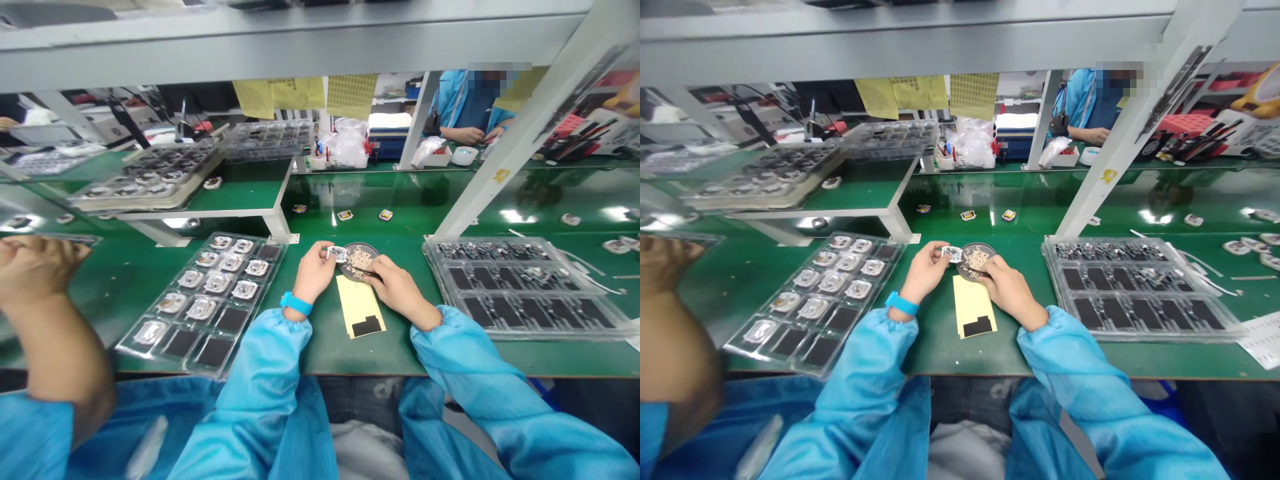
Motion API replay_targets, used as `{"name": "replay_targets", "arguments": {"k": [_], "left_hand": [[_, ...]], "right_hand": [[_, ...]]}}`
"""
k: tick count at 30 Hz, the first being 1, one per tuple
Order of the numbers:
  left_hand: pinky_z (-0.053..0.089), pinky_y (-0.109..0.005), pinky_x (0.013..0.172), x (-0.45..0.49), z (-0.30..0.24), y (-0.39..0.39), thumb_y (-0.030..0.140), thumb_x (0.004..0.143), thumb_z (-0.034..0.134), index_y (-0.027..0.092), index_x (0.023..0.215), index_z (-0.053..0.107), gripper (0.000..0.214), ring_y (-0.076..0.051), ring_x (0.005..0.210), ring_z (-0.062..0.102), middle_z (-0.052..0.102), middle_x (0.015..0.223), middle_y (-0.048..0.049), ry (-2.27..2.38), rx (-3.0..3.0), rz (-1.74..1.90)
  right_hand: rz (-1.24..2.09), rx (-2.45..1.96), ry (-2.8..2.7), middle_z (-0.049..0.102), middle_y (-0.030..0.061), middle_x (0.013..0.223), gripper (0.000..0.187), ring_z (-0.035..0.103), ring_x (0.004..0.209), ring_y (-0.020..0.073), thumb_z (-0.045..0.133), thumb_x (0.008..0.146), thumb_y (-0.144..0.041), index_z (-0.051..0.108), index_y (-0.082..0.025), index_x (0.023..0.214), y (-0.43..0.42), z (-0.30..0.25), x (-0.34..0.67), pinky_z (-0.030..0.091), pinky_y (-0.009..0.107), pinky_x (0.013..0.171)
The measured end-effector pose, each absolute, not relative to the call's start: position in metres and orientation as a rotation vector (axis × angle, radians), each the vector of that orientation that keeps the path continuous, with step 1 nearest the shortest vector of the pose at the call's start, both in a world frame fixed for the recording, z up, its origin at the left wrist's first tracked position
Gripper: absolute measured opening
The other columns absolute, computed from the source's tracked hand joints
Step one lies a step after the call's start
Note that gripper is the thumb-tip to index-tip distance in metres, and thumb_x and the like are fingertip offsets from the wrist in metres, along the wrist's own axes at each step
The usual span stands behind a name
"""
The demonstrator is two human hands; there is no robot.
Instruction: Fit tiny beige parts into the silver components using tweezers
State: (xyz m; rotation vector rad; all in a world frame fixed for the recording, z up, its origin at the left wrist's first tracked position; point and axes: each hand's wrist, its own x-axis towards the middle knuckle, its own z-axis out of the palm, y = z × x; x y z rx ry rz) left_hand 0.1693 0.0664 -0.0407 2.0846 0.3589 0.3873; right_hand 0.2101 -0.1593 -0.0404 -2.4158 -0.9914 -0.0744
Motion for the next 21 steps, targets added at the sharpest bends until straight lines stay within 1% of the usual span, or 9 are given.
{"name": "replay_targets", "arguments": {"k": [2, 5, 9, 11, 13, 14, 15, 17, 21], "left_hand": [[0.049, -0.028, 0.073, 0.191, -0.048, 0.072, 0.022, 0.087, 0.061, 0.018, 0.117, 0.066, 0.031, -0.017, 0.076, 0.067, 0.072, 0.089, -0.0045, 0.388, 2.073, 0.39], [0.05, -0.028, 0.075, 0.224, -0.056, 0.082, 0.021, 0.086, 0.061, 0.017, 0.116, 0.068, 0.031, -0.018, 0.08, 0.068, 0.074, 0.088, -0.0052, 0.454, 2.08, 0.396], [0.05, -0.033, 0.087, 0.262, -0.057, 0.096, 0.022, 0.085, 0.064, 0.016, 0.113, 0.071, 0.029, -0.024, 0.092, 0.069, 0.074, 0.093, -0.0094, 0.576, 2.13, 0.441], [0.045, -0.041, 0.1, 0.273, -0.056, 0.099, 0.024, 0.087, 0.063, 0.013, 0.124, 0.068, 0.038, -0.03, 0.111, 0.064, 0.071, 0.11, -0.0157, 0.654, 2.156, 0.524], [0.034, -0.049, 0.112, 0.277, -0.055, 0.098, 0.025, 0.089, 0.062, 0.009, 0.14, 0.057, 0.053, -0.036, 0.132, 0.05, 0.06, 0.132, -0.0226, 0.718, 2.176, 0.629], [0.03, -0.05, 0.115, 0.276, -0.055, 0.096, 0.025, 0.09, 0.061, 0.008, 0.144, 0.052, 0.058, -0.037, 0.137, 0.043, 0.054, 0.139, -0.0244, 0.732, 2.186, 0.671], [0.027, -0.05, 0.117, 0.274, -0.054, 0.093, 0.024, 0.09, 0.061, 0.008, 0.146, 0.049, 0.06, -0.037, 0.14, 0.04, 0.05, 0.142, -0.0246, 0.73, 2.198, 0.698], [0.027, -0.047, 0.119, 0.263, -0.049, 0.083, 0.022, 0.09, 0.061, 0.01, 0.143, 0.053, 0.055, -0.033, 0.139, 0.041, 0.052, 0.142, -0.0216, 0.679, 2.231, 0.714], [0.038, -0.039, 0.112, 0.211, -0.024, 0.055, 0.023, 0.09, 0.063, 0.019, 0.126, 0.067, 0.036, -0.026, 0.13, 0.052, 0.064, 0.132, -0.0107, 0.461, 2.319, 0.657]], "right_hand": [[-0.09, -2.387, -1.015, 0.062, 0.0053, 0.118, 0.017, 0.064, 0.102, 0.021, 0.053, 0.102, -0.032, 0.062, -0.022, 0.111, -0.159, -0.041, 0.211, 0.049, 0.033, 0.082], [-0.067, -2.432, -1.089, 0.062, 0.0049, 0.122, 0.021, 0.064, 0.104, 0.0222, 0.057, 0.1, -0.034, 0.061, -0.024, 0.117, -0.159, -0.048, 0.213, 0.049, 0.033, 0.08], [-0.06, -2.476, -1.1, 0.063, 0.0042, 0.119, 0.018, 0.066, 0.1, 0.022, 0.055, 0.1, -0.03, 0.063, -0.025, 0.115, -0.156, -0.057, 0.215, 0.048, 0.032, 0.076], [-0.061, -2.426, -1.09, 0.064, 0.0043, 0.117, 0.015, 0.066, 0.099, 0.0215, 0.055, 0.1, -0.028, 0.063, -0.023, 0.111, -0.157, -0.057, 0.214, 0.049, 0.032, 0.079], [-0.069, -2.336, -1.091, 0.064, 0.0045, 0.115, 0.013, 0.065, 0.102, 0.0208, 0.055, 0.1, -0.027, 0.062, -0.022, 0.11, -0.16, -0.055, 0.212, 0.05, 0.032, 0.084], [-0.072, -2.287, -1.096, 0.065, 0.0046, 0.115, 0.013, 0.065, 0.104, 0.0204, 0.055, 0.1, -0.027, 0.062, -0.022, 0.11, -0.162, -0.053, 0.21, 0.049, 0.031, 0.087], [-0.07, -2.247, -1.109, 0.065, 0.0046, 0.114, 0.013, 0.064, 0.105, 0.0201, 0.055, 0.1, -0.028, 0.062, -0.022, 0.11, -0.166, -0.053, 0.207, 0.049, 0.031, 0.089], [-0.04, -2.21, -1.155, 0.067, 0.0046, 0.112, 0.013, 0.065, 0.103, 0.0202, 0.055, 0.1, -0.029, 0.063, -0.023, 0.109, -0.173, -0.053, 0.2, 0.05, 0.032, 0.088], [0.061, -2.193, -1.263, 0.068, 0.0042, 0.113, 0.014, 0.066, 0.101, 0.0206, 0.055, 0.1, -0.03, 0.066, -0.025, 0.106, -0.184, -0.059, 0.189, 0.052, 0.033, 0.083]]}}
